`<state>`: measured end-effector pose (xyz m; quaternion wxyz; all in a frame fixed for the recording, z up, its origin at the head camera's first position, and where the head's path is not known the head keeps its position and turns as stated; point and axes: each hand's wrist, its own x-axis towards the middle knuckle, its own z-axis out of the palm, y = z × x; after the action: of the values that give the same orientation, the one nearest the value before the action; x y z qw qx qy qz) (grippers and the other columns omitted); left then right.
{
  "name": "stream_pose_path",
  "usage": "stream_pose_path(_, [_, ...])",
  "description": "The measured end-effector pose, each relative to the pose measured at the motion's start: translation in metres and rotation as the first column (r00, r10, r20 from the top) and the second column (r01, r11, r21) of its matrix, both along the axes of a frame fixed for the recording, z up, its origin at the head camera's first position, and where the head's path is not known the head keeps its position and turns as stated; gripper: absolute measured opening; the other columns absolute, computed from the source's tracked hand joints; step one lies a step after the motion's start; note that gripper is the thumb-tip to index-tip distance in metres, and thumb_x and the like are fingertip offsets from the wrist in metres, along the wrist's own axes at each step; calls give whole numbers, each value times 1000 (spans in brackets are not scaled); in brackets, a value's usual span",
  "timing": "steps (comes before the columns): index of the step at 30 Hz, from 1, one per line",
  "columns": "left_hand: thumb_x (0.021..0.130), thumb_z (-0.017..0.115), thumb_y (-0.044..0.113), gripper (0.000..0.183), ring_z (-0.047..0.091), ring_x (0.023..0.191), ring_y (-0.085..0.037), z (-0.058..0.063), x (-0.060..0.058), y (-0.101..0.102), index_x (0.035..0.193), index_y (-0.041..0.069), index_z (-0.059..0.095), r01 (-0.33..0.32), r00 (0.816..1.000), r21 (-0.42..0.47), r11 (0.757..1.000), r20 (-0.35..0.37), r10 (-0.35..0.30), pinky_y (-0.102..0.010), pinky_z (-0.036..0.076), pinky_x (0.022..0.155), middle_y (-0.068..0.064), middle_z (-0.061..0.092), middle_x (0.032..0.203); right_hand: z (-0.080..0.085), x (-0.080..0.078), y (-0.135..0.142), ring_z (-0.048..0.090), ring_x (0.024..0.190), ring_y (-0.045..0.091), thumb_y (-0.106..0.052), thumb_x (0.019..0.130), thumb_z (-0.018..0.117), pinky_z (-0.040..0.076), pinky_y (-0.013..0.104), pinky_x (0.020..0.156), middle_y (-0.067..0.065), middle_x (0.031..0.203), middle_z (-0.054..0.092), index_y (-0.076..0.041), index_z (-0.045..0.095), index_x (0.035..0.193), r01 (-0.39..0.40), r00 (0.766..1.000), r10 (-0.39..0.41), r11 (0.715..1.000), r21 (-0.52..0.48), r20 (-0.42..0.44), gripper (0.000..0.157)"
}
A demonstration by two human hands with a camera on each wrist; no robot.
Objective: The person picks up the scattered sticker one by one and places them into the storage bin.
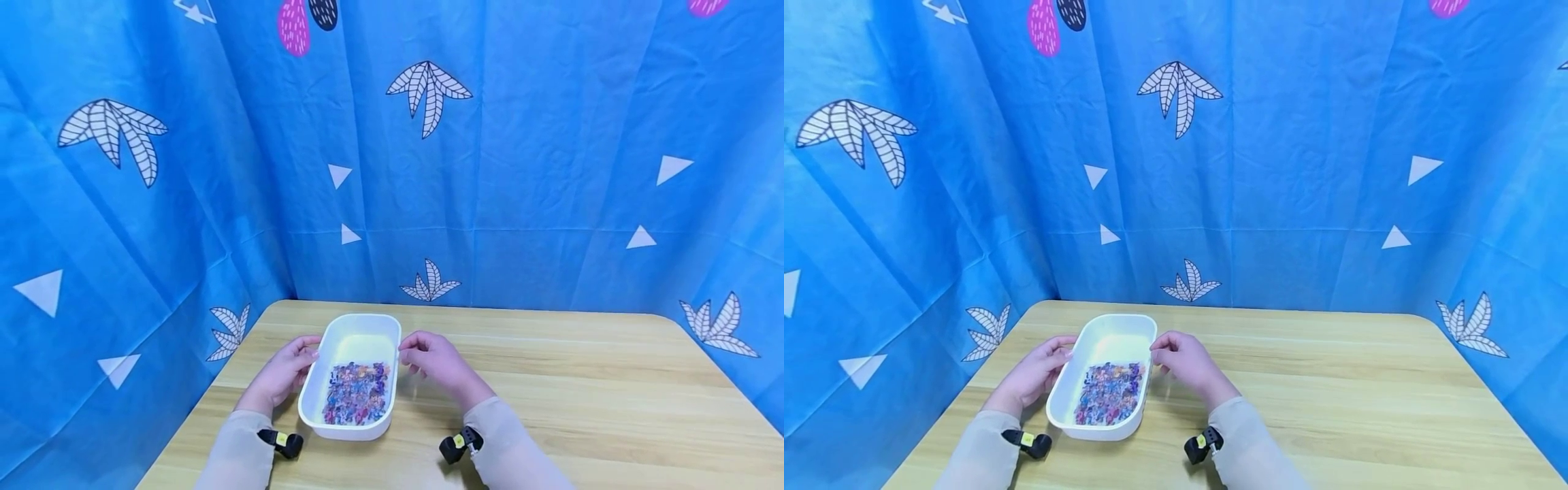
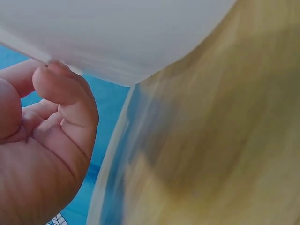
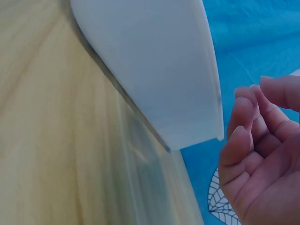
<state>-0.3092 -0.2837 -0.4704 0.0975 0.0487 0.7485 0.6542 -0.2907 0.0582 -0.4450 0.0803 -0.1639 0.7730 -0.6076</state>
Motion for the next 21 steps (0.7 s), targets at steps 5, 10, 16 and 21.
stream_pose_path(5, [104,54,11,45,57,73,-15,1,2,2,146,0,43,-1,1000,-24,1000,-16,1,-23,48,59,-15,60,106,0,-1,3,64,87,29,-25,97,67,54,42,74,7,95,67,-3,67,114,-4,1000,4,1000,14,-5,28])
stream_pose_path(10, [105,54,13,44,62,80,-19,5,1,1,146,0,43,-16,999,-59,998,-31,14,-27,54,65,-17,61,108,2,-3,4,63,86,26,-26,98,66,54,43,75,7,96,67,-4,67,115,9,1000,-9,1000,28,3,28])
stream_pose_path(16, [105,55,20,47,60,80,-22,15,0,1,146,0,43,-78,995,-135,988,-77,68,-31,54,66,-15,59,105,5,-3,4,63,86,27,-26,99,63,54,48,78,6,99,66,-7,68,115,45,999,-45,998,37,-12,25])
stream_pose_path(21, [106,54,27,49,57,81,-24,27,8,0,147,2,42,-147,987,-200,969,-93,130,-34,54,67,-14,55,102,6,-1,6,64,94,31,-27,100,61,54,46,82,3,105,66,-9,68,117,87,996,-83,991,102,-44,26])
